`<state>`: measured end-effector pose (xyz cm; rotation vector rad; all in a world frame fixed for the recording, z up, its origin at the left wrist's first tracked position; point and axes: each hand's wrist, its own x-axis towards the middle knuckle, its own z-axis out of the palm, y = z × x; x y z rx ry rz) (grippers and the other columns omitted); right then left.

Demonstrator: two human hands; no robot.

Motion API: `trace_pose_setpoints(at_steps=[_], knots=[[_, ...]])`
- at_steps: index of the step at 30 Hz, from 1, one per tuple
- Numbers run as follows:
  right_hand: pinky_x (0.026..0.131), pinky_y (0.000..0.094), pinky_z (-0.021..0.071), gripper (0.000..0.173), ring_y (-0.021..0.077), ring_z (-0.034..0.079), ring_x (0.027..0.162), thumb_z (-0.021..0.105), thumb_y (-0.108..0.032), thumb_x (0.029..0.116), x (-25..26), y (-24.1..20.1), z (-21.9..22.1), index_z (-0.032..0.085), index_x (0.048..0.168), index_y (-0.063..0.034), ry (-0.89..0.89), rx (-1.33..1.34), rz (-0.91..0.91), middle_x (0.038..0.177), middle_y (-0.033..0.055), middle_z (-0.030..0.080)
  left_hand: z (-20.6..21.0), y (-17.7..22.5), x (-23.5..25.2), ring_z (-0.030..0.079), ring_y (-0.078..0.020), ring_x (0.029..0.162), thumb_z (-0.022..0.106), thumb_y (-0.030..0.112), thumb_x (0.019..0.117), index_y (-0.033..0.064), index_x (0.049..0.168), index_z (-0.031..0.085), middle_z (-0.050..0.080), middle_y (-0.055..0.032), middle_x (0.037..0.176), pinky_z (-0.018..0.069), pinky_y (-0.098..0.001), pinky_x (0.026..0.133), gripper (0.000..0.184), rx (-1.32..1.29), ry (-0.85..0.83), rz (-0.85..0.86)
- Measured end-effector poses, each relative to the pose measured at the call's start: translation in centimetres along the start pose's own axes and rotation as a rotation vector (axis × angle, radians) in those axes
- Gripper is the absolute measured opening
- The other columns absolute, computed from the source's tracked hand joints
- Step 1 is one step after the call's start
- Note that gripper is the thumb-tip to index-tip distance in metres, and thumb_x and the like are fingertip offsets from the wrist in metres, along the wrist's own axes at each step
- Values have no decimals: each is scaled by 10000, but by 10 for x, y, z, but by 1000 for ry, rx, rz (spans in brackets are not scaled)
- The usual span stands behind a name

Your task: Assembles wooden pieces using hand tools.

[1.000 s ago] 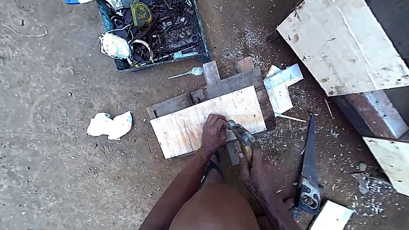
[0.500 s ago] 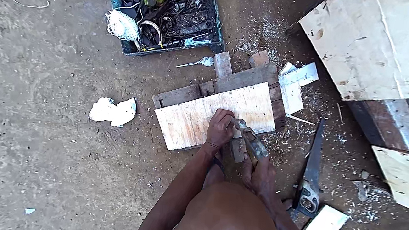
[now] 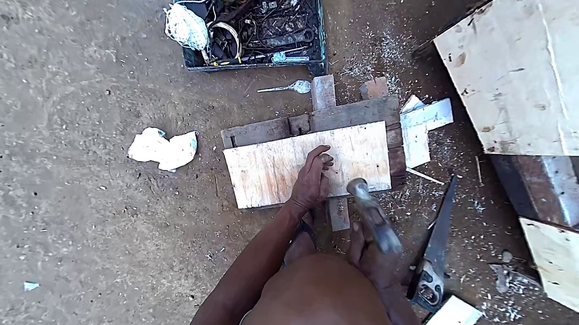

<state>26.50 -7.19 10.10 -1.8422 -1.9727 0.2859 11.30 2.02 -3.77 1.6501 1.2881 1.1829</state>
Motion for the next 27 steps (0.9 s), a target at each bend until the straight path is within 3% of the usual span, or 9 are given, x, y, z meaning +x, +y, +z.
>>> trace_pose_setpoints(at_steps=[3,7,10,12,16,20,23,25,27], knots=[[523,485,566,369,319,691,594,494,-317,1030,20,8,14,602,1174,6,-376,-295,197,778,144,679,2,0,2,681,-197,1003,522,-2,871,-18,1211,560,484,-203,1459,613,-326,834,342,47,20,11],[522,355,552,429,197,651,580,517,-343,1053,30,3,-26,612,1114,70,-89,-84,-31,751,126,666,3,0,2,686,-208,994,550,-15,832,-31,1189,566,500,-216,1447,612,-321,820,358,45,34,22],[618,319,592,450,124,673,668,466,-445,1088,16,8,-31,624,1096,-24,69,284,-97,781,84,666,3,-1,2,682,-221,1032,546,-22,831,-38,1201,571,496,-222,1451,612,-331,857,371,28,26,20],[642,320,603,434,123,679,681,453,-434,1093,2,26,-5,620,1102,-33,27,275,-84,789,68,663,3,-3,5,681,-223,1040,537,-13,846,-38,1201,567,495,-219,1447,613,-334,863,357,27,27,27],[534,469,574,449,294,686,576,500,-364,1042,5,35,29,595,1211,41,-352,-169,154,688,117,663,4,-2,6,684,-207,1014,517,1,859,-32,1199,559,490,-210,1457,613,-329,839,345,49,29,22],[558,302,563,428,123,641,594,500,-365,1071,12,-1,-15,601,1106,50,-57,73,39,717,74,646,4,2,3,686,-208,1001,530,-19,835,-35,1188,565,493,-214,1456,611,-329,844,355,26,35,-9],[610,274,574,393,74,631,645,455,-449,1093,1,3,-12,608,1097,-87,48,401,-10,763,20,622,3,0,4,681,-213,1006,529,-20,831,-39,1188,561,492,-218,1452,609,-332,845,358,24,36,5],[590,355,593,396,185,671,623,484,-342,1065,-10,27,15,647,1075,19,-48,135,2,754,107,670,3,-1,5,684,-212,1017,523,-15,845,-38,1195,557,488,-218,1458,610,-334,856,352,32,30,11],[553,478,587,393,320,700,599,509,-294,1025,0,31,26,617,1176,52,-353,-196,120,741,157,684,4,1,4,687,-224,1036,529,-11,858,-37,1192,562,484,-224,1468,612,-345,870,337,30,36,11]])
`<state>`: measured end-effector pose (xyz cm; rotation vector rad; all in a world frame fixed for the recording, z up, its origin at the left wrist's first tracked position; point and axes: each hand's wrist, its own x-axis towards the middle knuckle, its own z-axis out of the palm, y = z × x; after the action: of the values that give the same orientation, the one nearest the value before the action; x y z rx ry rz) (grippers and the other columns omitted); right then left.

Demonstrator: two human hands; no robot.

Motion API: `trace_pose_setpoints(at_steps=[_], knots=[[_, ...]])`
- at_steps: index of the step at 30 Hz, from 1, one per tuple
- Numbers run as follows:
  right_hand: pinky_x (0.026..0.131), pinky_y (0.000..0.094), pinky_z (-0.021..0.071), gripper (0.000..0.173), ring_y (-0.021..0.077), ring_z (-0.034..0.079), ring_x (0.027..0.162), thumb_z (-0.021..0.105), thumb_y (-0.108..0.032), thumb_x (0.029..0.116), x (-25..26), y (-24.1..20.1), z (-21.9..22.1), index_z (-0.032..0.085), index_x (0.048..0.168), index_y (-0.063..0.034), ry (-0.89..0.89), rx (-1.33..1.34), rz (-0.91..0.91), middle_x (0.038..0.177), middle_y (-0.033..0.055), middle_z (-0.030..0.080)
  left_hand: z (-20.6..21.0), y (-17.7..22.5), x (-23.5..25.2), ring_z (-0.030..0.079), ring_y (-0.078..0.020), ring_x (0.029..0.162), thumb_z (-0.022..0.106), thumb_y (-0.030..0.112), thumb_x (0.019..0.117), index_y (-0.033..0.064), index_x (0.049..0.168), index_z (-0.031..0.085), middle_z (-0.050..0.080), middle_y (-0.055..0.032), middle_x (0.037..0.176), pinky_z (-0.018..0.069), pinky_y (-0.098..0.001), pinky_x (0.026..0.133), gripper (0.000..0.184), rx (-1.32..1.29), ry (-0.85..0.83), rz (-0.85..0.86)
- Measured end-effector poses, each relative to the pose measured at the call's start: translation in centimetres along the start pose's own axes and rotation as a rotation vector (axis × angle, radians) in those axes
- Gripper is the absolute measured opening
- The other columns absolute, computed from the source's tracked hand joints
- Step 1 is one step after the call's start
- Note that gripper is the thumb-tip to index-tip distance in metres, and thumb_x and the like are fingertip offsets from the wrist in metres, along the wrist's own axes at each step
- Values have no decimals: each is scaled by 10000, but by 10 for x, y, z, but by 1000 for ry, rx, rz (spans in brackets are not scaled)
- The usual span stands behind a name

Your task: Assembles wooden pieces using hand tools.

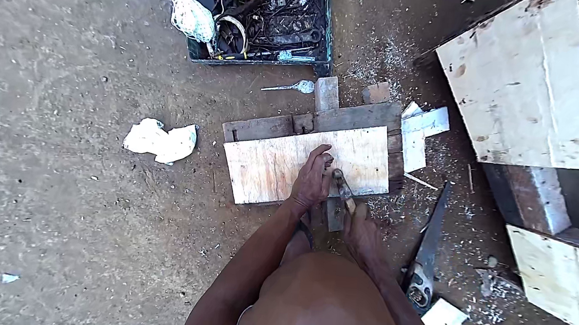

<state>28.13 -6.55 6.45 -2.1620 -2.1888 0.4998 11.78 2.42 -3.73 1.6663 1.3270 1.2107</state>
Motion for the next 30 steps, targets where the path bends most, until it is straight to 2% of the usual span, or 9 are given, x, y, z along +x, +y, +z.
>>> trace_pose_setpoints(at_steps=[2,6,11,15,17,20,23,27,30], knots=[[538,468,577,427,302,689,594,493,-350,1044,6,-7,-7,601,1202,32,-37,-37,26,735,129,672,-1,-2,3,688,-232,1060,531,-11,866,-29,1191,552,478,-222,1474,614,-352,883,326,1,8,2],[510,386,552,405,240,648,541,551,-304,1008,-8,-7,0,615,1069,91,311,40,-94,684,139,646,-1,-4,0,682,-236,1076,530,-37,843,-29,1195,558,477,-220,1486,611,-349,886,353,-9,4,-13],[541,490,591,321,340,706,604,528,-235,1010,10,-14,9,597,1193,20,-64,-148,103,862,186,701,-1,-4,0,667,-242,1127,536,-7,873,-6,1214,555,467,-200,1503,605,-366,918,342,11,-2,-17],[535,486,583,366,317,699,591,516,-312,1016,6,-21,-7,586,1221,-17,-113,-125,121,807,141,698,0,-3,-2,686,-240,1125,535,-9,878,-28,1194,575,515,-215,1473,605,-355,933,319,7,-4,-18],[587,510,591,395,346,720,645,516,-329,1030,7,-32,-16,563,1270,-20,-202,-125,179,791,153,705,-4,-1,2,692,-238,1115,538,-14,884,-55,1193,579,530,-233,1450,605,-344,939,314,-57,-5,-31],[647,512,598,379,359,738,732,505,-327,1032,16,-45,-29,546,1296,-58,-342,-169,266,864,165,718,-19,4,16,697,-236,1082,528,-13,902,-85,1282,510,493,-236,1468,620,-361,908,387,-240,-19,-122],[705,525,603,413,374,745,799,485,-339,1045,24,-46,-38,518,1345,-57,-449,-139,306,936,184,725,-59,-3,64,702,-223,1039,531,35,938,-72,1285,560,586,-199,1387,616,-386,880,364,-123,41,-115],[648,559,596,439,416,732,716,519,-308,1032,22,-36,-37,536,1320,22,-407,-65,247,869,226,717,-134,-52,173,680,-225,1103,573,98,992,12,1191,664,672,-136,1260,578,-407,967,235,306,45,-42],[627,560,596,453,406,731,685,528,-302,1022,24,-37,-38,553,1318,39,-381,-61,229,834,221,720,-177,-85,250,659,-292,1139,543,98,1008,66,1149,723,717,-123,1149,527,-470,1005,231,574,-36,-47]])
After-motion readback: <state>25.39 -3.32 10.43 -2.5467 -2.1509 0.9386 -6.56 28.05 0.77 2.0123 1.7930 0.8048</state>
